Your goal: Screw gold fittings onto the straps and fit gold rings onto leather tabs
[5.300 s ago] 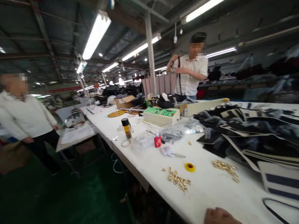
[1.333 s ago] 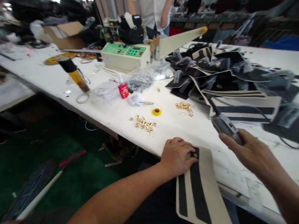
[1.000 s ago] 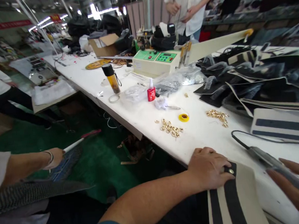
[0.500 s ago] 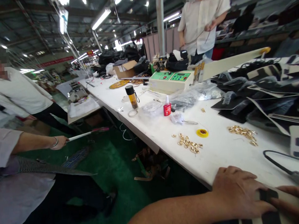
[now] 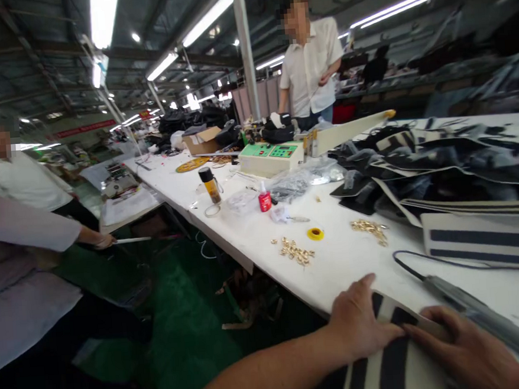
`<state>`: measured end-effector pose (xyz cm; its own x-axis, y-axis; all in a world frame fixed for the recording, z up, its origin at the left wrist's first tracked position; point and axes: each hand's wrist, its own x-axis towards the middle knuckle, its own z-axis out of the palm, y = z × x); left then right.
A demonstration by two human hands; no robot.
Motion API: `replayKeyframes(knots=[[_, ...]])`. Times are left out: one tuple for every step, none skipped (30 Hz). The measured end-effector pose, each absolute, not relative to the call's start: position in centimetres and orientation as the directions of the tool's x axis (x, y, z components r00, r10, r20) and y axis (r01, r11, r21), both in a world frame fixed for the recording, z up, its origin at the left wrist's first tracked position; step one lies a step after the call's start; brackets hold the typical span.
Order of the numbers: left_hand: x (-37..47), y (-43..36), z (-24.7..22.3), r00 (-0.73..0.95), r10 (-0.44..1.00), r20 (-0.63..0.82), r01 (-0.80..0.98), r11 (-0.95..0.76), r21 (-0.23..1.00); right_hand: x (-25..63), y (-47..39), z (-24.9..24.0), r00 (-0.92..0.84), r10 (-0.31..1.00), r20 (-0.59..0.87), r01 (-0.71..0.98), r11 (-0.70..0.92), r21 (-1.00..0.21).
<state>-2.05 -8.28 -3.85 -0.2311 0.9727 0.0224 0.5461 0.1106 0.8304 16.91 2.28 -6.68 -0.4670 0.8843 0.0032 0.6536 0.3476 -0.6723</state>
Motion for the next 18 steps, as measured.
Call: replayKeyframes(knots=[[-1.6,-8.6,-3.8,-0.271,0.962,0.02,0.46,0.111,0.881,17.1,1.0,-5.5,-0.474,0.879,-0.055,0.638,0.3,-0.709],[-1.2,-8.8,-3.8,-0.316,0.949,-0.012,0.38,0.139,0.915,17.2,-0.1,-4.4,-0.477,0.878,-0.046,0.607,0.29,-0.74],[-1.0,-9.1,-3.8,-0.343,0.938,-0.052,0.324,0.17,0.931,17.1,-1.1,-3.7,-0.468,0.883,-0.012,0.576,0.295,-0.763],[-1.0,-9.2,-3.9,-0.355,0.932,-0.078,0.286,0.187,0.94,17.0,-1.8,-3.4,-0.451,0.892,0.023,0.548,0.297,-0.782],[-1.1,-9.2,-4.0,-0.342,0.935,-0.09,0.27,0.19,0.944,16.9,-2.3,-3.3,-0.446,0.895,0.029,0.52,0.285,-0.805],[-1.3,-9.2,-4.2,-0.311,0.945,-0.099,0.261,0.185,0.947,16.9,-2.6,-3.5,-0.435,0.9,0.025,0.494,0.262,-0.829],[-1.6,-9.1,-4.3,-0.266,0.958,-0.111,0.257,0.181,0.949,17.0,-2.9,-3.8,-0.428,0.904,0.02,0.469,0.241,-0.85],[-1.8,-9.1,-4.4,-0.217,0.968,-0.127,0.253,0.182,0.95,17.2,-3.1,-4.2,-0.425,0.905,0.018,0.442,0.225,-0.869],[-2.0,-9.1,-4.4,-0.175,0.974,-0.143,0.248,0.184,0.951,17.4,-3.3,-4.6,-0.424,0.905,0.028,0.414,0.222,-0.883],[-2.2,-9.2,-4.3,-0.141,0.977,-0.157,0.244,0.188,0.951,17.6,-3.6,-4.9,-0.425,0.904,0.053,0.388,0.234,-0.891],[-2.3,-9.3,-4.3,-0.115,0.979,-0.17,0.24,0.194,0.951,17.8,-3.8,-5.2,-0.428,0.9,0.089,0.363,0.261,-0.894],[-2.4,-9.4,-4.2,-0.097,0.979,-0.18,0.235,0.199,0.951,18.0,-4.0,-5.5,-0.431,0.893,0.133,0.342,0.298,-0.891],[-2.5,-9.6,-4.2,-0.083,0.979,-0.189,0.232,0.203,0.951,18.1,-4.2,-5.8,-0.436,0.882,0.177,0.325,0.338,-0.883],[-2.5,-9.7,-4.3,-0.07,0.978,-0.197,0.227,0.208,0.952,18.2,-4.4,-6.0,-0.442,0.87,0.218,0.308,0.376,-0.874],[-2.6,-9.8,-4.3,-0.057,0.978,-0.203,0.22,0.21,0.953,18.2,-4.5,-6.2,-0.447,0.857,0.256,0.292,0.41,-0.864],[-2.6,-9.9,-4.4,-0.048,0.977,-0.206,0.214,0.212,0.954,18.3,-4.7,-6.4,-0.449,0.846,0.289,0.276,0.438,-0.855],[-2.6,-10.0,-4.5,-0.045,0.978,-0.206,0.211,0.21,0.955,18.3,-4.8,-6.5,-0.448,0.836,0.317,0.262,0.461,-0.848],[-2.6,-10.1,-4.6,-0.05,0.978,-0.203,0.214,0.209,0.954,18.3,-4.9,-6.7,-0.444,0.829,0.339,0.25,0.478,-0.842]])
